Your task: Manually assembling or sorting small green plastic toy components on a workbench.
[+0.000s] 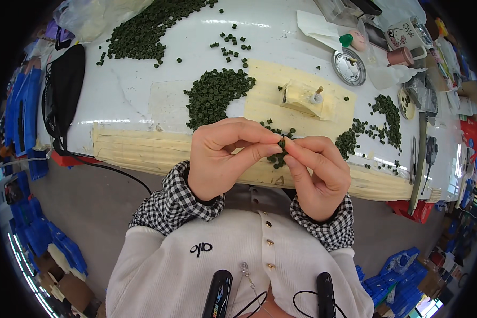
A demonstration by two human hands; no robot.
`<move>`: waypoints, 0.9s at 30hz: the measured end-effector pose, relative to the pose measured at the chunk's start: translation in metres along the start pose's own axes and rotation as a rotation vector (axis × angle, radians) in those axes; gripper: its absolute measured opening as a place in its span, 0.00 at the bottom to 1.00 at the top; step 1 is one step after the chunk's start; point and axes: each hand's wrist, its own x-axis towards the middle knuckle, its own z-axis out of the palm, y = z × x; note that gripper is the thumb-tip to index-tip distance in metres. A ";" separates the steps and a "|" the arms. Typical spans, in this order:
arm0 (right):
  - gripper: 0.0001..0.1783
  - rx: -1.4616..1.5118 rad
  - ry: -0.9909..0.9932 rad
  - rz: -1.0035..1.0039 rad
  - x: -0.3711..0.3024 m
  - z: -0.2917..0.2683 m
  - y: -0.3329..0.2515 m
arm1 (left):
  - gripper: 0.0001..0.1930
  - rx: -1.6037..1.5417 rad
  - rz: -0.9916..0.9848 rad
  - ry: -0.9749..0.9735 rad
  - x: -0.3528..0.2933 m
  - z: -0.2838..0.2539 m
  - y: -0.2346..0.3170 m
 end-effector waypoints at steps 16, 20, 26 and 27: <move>0.06 -0.593 0.123 -0.144 0.059 -0.031 0.028 | 0.06 -0.199 -0.113 0.036 -0.002 0.000 -0.003; 0.05 -0.573 0.130 -0.163 0.059 -0.031 0.023 | 0.06 -0.203 -0.094 0.054 -0.003 0.000 -0.004; 0.03 -0.235 0.298 -0.219 0.043 -0.031 -0.016 | 0.08 -0.205 -0.066 0.009 -0.003 -0.002 -0.004; 0.04 -0.148 0.195 -0.219 0.042 -0.029 -0.014 | 0.08 -0.206 -0.065 0.005 -0.003 -0.001 -0.004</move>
